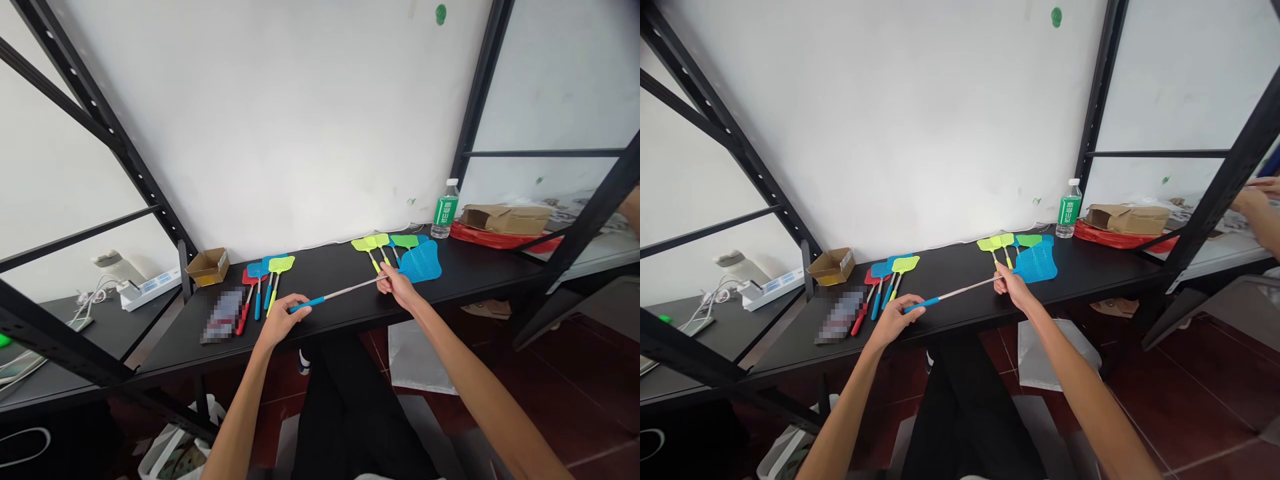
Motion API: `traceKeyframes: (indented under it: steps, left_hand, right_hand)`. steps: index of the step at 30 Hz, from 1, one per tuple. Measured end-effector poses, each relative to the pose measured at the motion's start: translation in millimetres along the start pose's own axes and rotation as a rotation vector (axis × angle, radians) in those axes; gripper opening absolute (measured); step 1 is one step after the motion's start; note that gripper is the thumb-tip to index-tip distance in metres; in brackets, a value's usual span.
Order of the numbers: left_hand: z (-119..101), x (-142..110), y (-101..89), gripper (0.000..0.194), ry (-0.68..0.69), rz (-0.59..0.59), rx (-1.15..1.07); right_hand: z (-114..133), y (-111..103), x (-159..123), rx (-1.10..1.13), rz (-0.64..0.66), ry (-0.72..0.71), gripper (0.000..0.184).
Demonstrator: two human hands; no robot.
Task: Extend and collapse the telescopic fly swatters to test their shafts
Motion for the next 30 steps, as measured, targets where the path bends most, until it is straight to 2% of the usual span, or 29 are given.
traceKeyframes:
  steps: [6,11,20,30]
  left_hand:
    - [-2.3,-1.0,0.8,0.039,-0.024,0.012,-0.008]
    - [-4.3,-0.7,2.1,0.050,0.023,0.008,0.032]
    - [-4.2,-1.2,2.3,0.060,-0.022,0.014,0.077]
    - [-3.0,0.6,2.3,0.053,0.017,-0.008,0.026]
  right_hand:
    - [0.9,1.5,0.4,0.008,-0.039,0.015,0.065]
    - [3.2,2.3,-0.5,-0.022,-0.042,-0.001,0.066]
    - [-0.3,0.2,1.5,-0.018,-0.017,-0.012,0.066]
    - [-4.8,-2.5,2.4,0.016,-0.045,0.019,0.059]
Point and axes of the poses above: each hand's wrist, its own x-axis towards the middle knuckle, its own y-axis out of the palm, z = x × y, the point moved 1 cm from there along x, towards the middle knuckle, and after that the axes turned 15 degrees about -z, right-handed, at the moved point
